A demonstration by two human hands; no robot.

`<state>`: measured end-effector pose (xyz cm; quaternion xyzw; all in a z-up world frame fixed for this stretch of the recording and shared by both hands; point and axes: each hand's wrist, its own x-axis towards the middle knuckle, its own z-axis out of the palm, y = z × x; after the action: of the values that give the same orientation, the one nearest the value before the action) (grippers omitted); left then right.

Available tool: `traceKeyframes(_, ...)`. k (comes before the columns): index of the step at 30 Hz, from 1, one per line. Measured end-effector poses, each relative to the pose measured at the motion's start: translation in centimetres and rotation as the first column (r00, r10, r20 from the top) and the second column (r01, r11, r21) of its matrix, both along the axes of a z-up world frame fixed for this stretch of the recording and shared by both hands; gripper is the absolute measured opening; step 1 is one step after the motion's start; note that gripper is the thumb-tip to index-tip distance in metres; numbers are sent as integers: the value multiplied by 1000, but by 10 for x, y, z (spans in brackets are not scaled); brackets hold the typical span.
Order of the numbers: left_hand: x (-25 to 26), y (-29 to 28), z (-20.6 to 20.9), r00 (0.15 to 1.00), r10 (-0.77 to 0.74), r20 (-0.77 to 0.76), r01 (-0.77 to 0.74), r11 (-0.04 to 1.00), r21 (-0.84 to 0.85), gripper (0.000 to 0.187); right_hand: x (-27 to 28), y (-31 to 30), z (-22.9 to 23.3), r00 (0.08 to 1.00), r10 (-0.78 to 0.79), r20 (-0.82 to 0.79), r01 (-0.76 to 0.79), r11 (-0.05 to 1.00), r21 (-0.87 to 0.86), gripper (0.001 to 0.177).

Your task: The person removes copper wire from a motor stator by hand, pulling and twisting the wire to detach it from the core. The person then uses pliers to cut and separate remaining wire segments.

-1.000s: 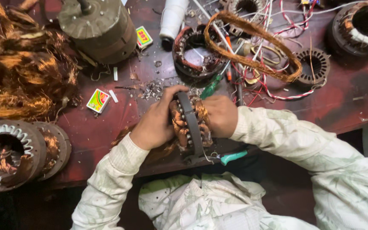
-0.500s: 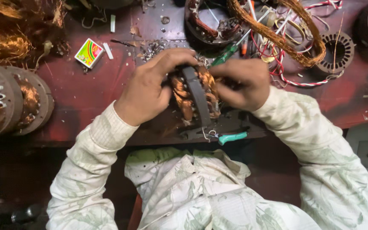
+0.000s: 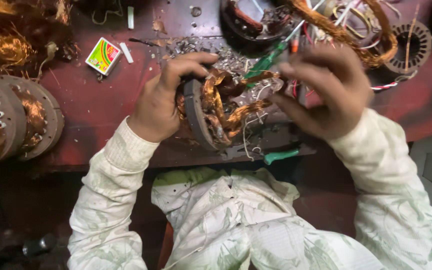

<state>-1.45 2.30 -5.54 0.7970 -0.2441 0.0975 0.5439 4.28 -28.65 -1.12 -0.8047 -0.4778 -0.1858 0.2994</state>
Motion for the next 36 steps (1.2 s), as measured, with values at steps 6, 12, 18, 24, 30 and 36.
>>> traceKeyframes(6, -3, 2, -6, 999, -36, -2, 36, 998, -41, 51, -42, 26, 15, 978, 205, -42, -207, 916, -343, 49)
traceKeyframes(12, -3, 3, -7, 1000, -29, 6, 29, 998, -49, 53, -51, 47, -11, 984, 23, -176, -75, 952, -296, 50)
traceKeyframes(18, -3, 6, -2, 999, -36, -38, 34, 997, -66, 55, -50, 43, -7, 982, 100, -159, -140, 956, -256, 44)
traceKeyframes(24, -5, 11, 8, 1000, 7, -11, -6, 998, 68, 51, -56, 18, 25, 986, -72, -151, 62, 996, -71, 32)
traceKeyframes(30, -4, 6, 11, 998, 56, 2, -56, 992, 114, 48, -60, 13, 2, 868, -362, -339, 413, 907, 89, 22)
traceKeyframes(36, -4, 9, 17, 999, 45, -30, -41, 989, 140, 51, -53, 16, 2, 818, -368, -442, 435, 899, 57, 24)
